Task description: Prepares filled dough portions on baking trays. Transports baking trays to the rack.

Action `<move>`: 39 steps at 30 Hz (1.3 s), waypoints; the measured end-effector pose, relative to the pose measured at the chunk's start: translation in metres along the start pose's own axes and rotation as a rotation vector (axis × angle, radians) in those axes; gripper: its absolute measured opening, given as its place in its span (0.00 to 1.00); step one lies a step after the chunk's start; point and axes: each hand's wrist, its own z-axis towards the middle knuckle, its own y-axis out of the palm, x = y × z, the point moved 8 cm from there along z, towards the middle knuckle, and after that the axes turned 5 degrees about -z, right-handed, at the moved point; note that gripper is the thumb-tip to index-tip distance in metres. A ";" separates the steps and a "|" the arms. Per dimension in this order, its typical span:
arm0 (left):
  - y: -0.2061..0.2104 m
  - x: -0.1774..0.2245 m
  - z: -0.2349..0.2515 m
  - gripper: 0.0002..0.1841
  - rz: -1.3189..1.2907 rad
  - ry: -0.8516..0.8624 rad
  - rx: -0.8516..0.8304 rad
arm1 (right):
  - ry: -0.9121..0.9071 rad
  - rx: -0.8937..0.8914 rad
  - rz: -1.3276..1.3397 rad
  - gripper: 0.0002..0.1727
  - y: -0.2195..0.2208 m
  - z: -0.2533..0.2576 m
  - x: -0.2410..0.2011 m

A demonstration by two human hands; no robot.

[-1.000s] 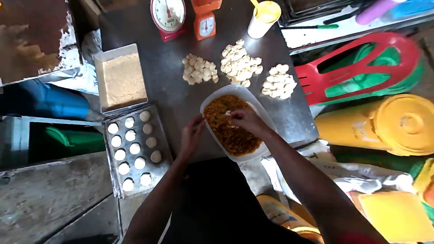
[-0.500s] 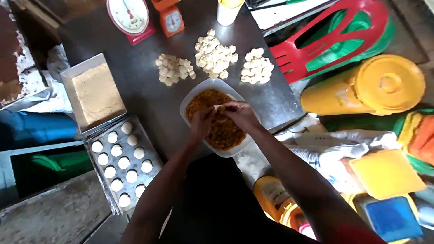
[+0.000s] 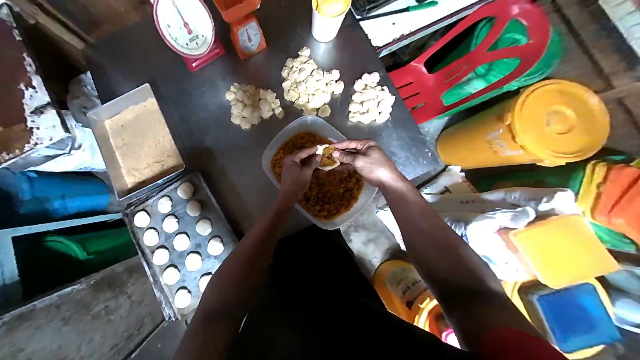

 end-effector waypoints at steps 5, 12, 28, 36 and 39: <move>0.004 -0.006 0.000 0.20 -0.115 -0.022 -0.038 | -0.026 0.022 0.021 0.16 0.004 -0.021 -0.014; 0.004 0.021 -0.031 0.26 -0.044 -0.047 -0.115 | -0.083 0.061 -0.126 0.24 0.010 -0.054 -0.025; -0.014 -0.006 -0.021 0.22 0.054 0.050 0.015 | -0.215 0.121 -0.118 0.13 0.025 -0.038 -0.013; -0.015 -0.022 -0.009 0.15 0.113 0.042 0.015 | -0.121 0.066 -0.218 0.13 0.035 -0.033 -0.006; -0.024 -0.015 -0.010 0.10 0.195 0.145 0.083 | -0.069 -0.071 -0.140 0.15 0.037 -0.033 -0.010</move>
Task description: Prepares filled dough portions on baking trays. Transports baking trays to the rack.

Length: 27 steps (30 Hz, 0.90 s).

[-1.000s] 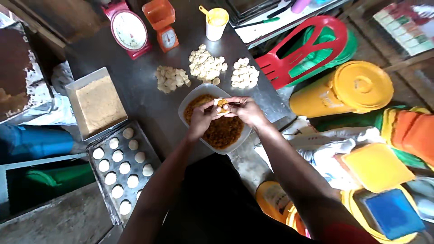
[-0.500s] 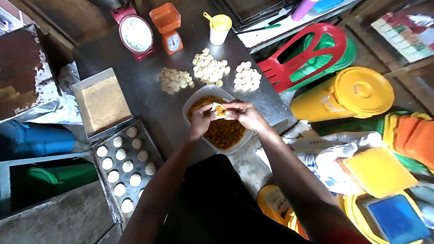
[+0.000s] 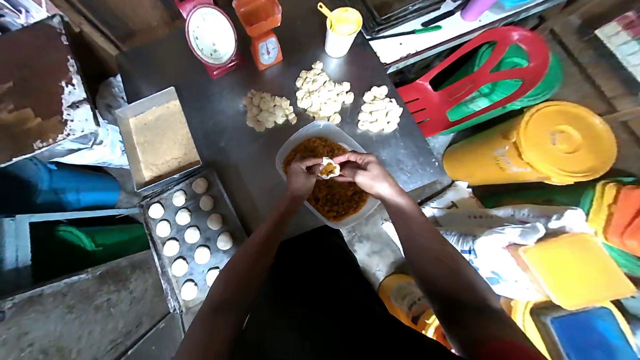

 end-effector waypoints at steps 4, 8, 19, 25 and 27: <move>-0.004 0.012 -0.004 0.09 0.079 0.076 0.014 | -0.002 0.034 0.010 0.12 0.003 0.003 -0.001; -0.002 0.008 -0.010 0.20 0.112 -0.014 -0.094 | -0.018 0.186 -0.008 0.09 0.010 0.013 0.011; -0.053 -0.010 -0.048 0.10 -0.140 -0.173 0.239 | -0.165 0.226 -0.060 0.11 0.071 0.004 -0.013; -0.074 -0.021 -0.075 0.19 0.070 -0.238 0.216 | -0.357 0.331 -0.216 0.08 0.113 0.012 -0.009; -0.082 -0.027 -0.087 0.20 0.058 -0.241 0.237 | -0.293 0.300 -0.122 0.08 0.122 0.012 -0.006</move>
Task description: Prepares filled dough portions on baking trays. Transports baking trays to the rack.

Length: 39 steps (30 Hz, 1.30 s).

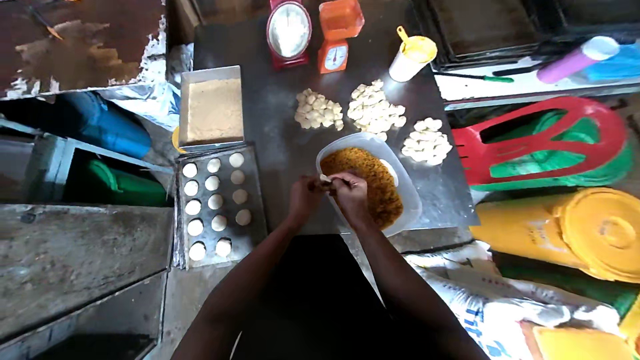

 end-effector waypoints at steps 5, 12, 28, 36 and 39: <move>0.001 -0.005 -0.016 0.20 -0.080 0.027 -0.016 | 0.257 -0.014 0.101 0.17 0.016 0.003 0.027; -0.030 -0.031 -0.013 0.16 -0.218 -0.063 0.123 | 0.106 -0.455 -0.038 0.12 0.032 0.003 -0.006; -0.045 -0.097 -0.033 0.14 -0.053 -0.163 0.022 | 0.016 -0.572 -0.251 0.08 0.088 -0.038 0.031; -0.007 -0.184 -0.030 0.13 0.367 -0.190 -0.082 | 0.191 -0.698 -0.292 0.16 0.148 -0.093 0.118; -0.004 -0.210 -0.038 0.21 0.350 -0.213 -0.049 | 0.113 -0.673 -0.301 0.11 0.150 -0.089 0.133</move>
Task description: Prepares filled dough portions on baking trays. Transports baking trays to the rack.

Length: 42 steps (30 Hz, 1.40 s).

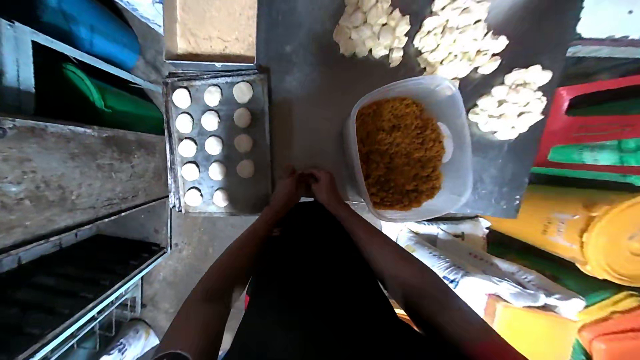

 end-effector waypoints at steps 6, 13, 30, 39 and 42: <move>0.000 -0.003 -0.015 0.17 -0.069 -0.045 0.139 | -0.044 -0.056 -0.051 0.17 -0.011 -0.009 0.001; 0.013 -0.006 -0.008 0.15 -0.032 -0.088 0.118 | -0.062 -0.152 -0.341 0.09 0.003 0.011 -0.007; -0.129 -0.183 -0.218 0.21 -1.064 -0.653 0.960 | -0.737 -0.257 -0.268 0.20 0.091 -0.048 -0.175; -0.090 -0.224 -0.196 0.22 -1.385 -0.634 0.745 | -0.963 -0.229 -0.705 0.34 0.161 -0.054 -0.133; -0.102 -0.219 -0.195 0.24 -1.410 -0.627 0.664 | -0.807 -0.311 -0.496 0.29 0.141 -0.043 -0.149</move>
